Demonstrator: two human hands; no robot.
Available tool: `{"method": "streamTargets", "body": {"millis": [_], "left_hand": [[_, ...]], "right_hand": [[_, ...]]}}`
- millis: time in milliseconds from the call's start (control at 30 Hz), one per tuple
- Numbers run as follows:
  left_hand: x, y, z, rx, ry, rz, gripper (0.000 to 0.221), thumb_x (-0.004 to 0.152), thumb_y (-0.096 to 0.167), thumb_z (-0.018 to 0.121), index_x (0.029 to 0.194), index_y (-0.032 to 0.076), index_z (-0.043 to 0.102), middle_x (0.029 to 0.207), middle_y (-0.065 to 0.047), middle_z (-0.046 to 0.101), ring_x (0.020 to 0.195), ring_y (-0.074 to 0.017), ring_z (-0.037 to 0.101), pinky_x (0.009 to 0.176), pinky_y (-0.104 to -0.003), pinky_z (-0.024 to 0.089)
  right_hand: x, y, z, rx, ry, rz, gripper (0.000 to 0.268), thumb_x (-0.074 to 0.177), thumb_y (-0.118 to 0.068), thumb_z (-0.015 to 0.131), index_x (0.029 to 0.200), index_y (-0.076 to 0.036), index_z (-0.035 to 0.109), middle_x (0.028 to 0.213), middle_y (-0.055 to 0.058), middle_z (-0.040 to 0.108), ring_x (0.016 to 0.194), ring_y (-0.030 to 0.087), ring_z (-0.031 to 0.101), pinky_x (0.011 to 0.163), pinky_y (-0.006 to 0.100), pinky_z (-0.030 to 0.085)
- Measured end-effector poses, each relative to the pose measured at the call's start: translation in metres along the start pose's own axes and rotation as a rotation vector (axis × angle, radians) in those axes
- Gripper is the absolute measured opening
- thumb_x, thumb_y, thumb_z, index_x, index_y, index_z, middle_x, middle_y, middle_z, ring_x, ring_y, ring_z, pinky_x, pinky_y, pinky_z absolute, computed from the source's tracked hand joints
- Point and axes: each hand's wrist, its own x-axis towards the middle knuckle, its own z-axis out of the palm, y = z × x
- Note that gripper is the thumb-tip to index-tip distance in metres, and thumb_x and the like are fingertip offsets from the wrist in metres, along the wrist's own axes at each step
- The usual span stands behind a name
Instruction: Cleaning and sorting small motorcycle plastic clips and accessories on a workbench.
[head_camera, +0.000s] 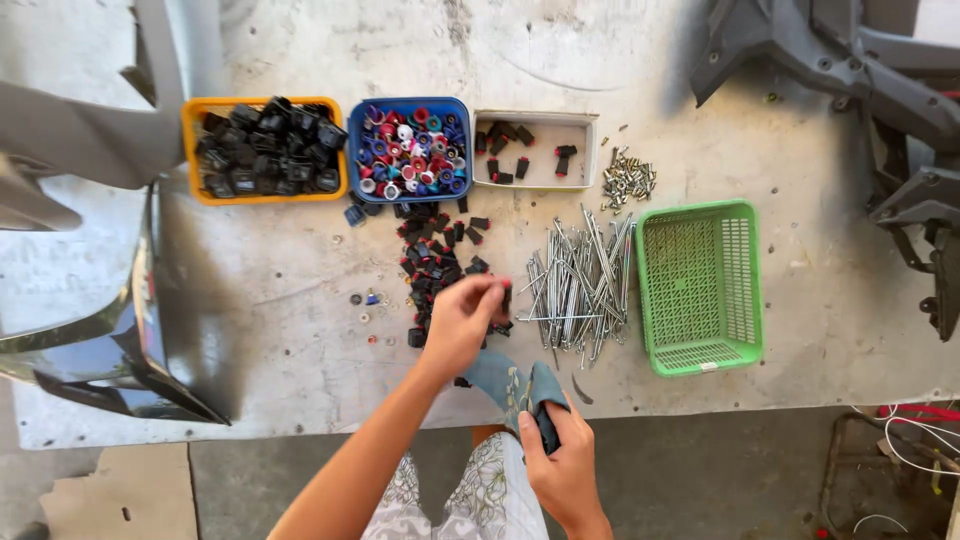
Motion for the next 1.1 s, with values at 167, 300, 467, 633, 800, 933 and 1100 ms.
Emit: {"method": "streamTargets", "body": {"millis": [167, 300, 467, 633, 800, 933, 1100], "left_hand": [[-0.115, 0.082, -0.002, -0.169, -0.077, -0.047, 0.031, 0.097, 0.004, 0.064, 0.127, -0.005, 0.067, 0.105, -0.011, 0.073, 0.084, -0.0170, 0.067, 0.078, -0.030, 0.059], [-0.167, 0.132, -0.009, -0.302, -0.124, -0.061, 0.038, 0.092, -0.008, 0.065, 0.130, -0.006, 0.066, 0.115, -0.017, 0.074, 0.098, -0.0173, 0.068, 0.087, -0.028, 0.057], [-0.190, 0.162, -0.030, -0.222, -0.031, -0.036, 0.034, 0.091, -0.005, 0.067, 0.125, -0.006, 0.070, 0.105, -0.015, 0.076, 0.090, -0.0173, 0.069, 0.083, -0.031, 0.061], [-0.212, 0.196, -0.038, -0.176, -0.101, -0.023, 0.034, 0.090, -0.004, 0.068, 0.123, -0.006, 0.072, 0.102, -0.016, 0.077, 0.088, -0.0174, 0.071, 0.082, -0.030, 0.061], [-0.228, 0.195, -0.041, -0.292, -0.122, -0.017, 0.032, 0.093, -0.002, 0.067, 0.124, -0.008, 0.071, 0.106, -0.018, 0.077, 0.088, -0.0175, 0.068, 0.076, -0.028, 0.058], [-0.235, 0.214, -0.042, -0.286, -0.045, 0.009, 0.032, 0.094, 0.001, 0.065, 0.125, -0.006, 0.071, 0.100, -0.017, 0.076, 0.085, -0.0186, 0.069, 0.080, -0.030, 0.060], [-0.245, 0.226, -0.037, -0.311, -0.132, 0.136, 0.034, 0.091, -0.001, 0.068, 0.125, -0.006, 0.069, 0.106, -0.018, 0.074, 0.093, -0.0202, 0.070, 0.087, -0.033, 0.062]], "right_hand": [[-0.024, -0.080, 0.002, -0.073, -0.044, -0.249, 0.015, 0.084, -0.005, 0.065, 0.098, -0.001, 0.068, 0.090, 0.010, 0.065, 0.067, 0.023, 0.054, 0.062, 0.035, 0.049], [-0.051, -0.107, 0.016, -0.135, 0.041, -0.383, 0.015, 0.082, -0.006, 0.069, 0.095, 0.001, 0.069, 0.100, 0.017, 0.067, 0.076, 0.030, 0.060, 0.072, 0.038, 0.053], [-0.081, -0.149, 0.027, -0.108, 0.009, -0.452, 0.022, 0.082, -0.006, 0.068, 0.103, 0.001, 0.070, 0.098, 0.015, 0.068, 0.072, 0.028, 0.059, 0.067, 0.037, 0.051], [-0.100, -0.175, 0.031, -0.101, 0.022, -0.488, 0.019, 0.083, -0.005, 0.066, 0.101, -0.001, 0.069, 0.088, 0.010, 0.064, 0.064, 0.023, 0.055, 0.059, 0.035, 0.047], [-0.105, -0.195, 0.028, -0.177, 0.094, -0.610, 0.015, 0.082, -0.005, 0.069, 0.097, -0.001, 0.070, 0.084, 0.009, 0.063, 0.065, 0.024, 0.055, 0.060, 0.036, 0.046], [-0.120, -0.209, 0.029, -0.161, 0.049, -0.643, 0.018, 0.081, -0.005, 0.067, 0.098, 0.000, 0.069, 0.082, 0.011, 0.062, 0.060, 0.024, 0.050, 0.056, 0.036, 0.044], [-0.115, -0.225, 0.023, -0.071, 0.085, -0.606, 0.020, 0.087, -0.004, 0.062, 0.106, 0.003, 0.066, 0.092, 0.011, 0.066, 0.065, 0.021, 0.056, 0.059, 0.034, 0.048]]}}
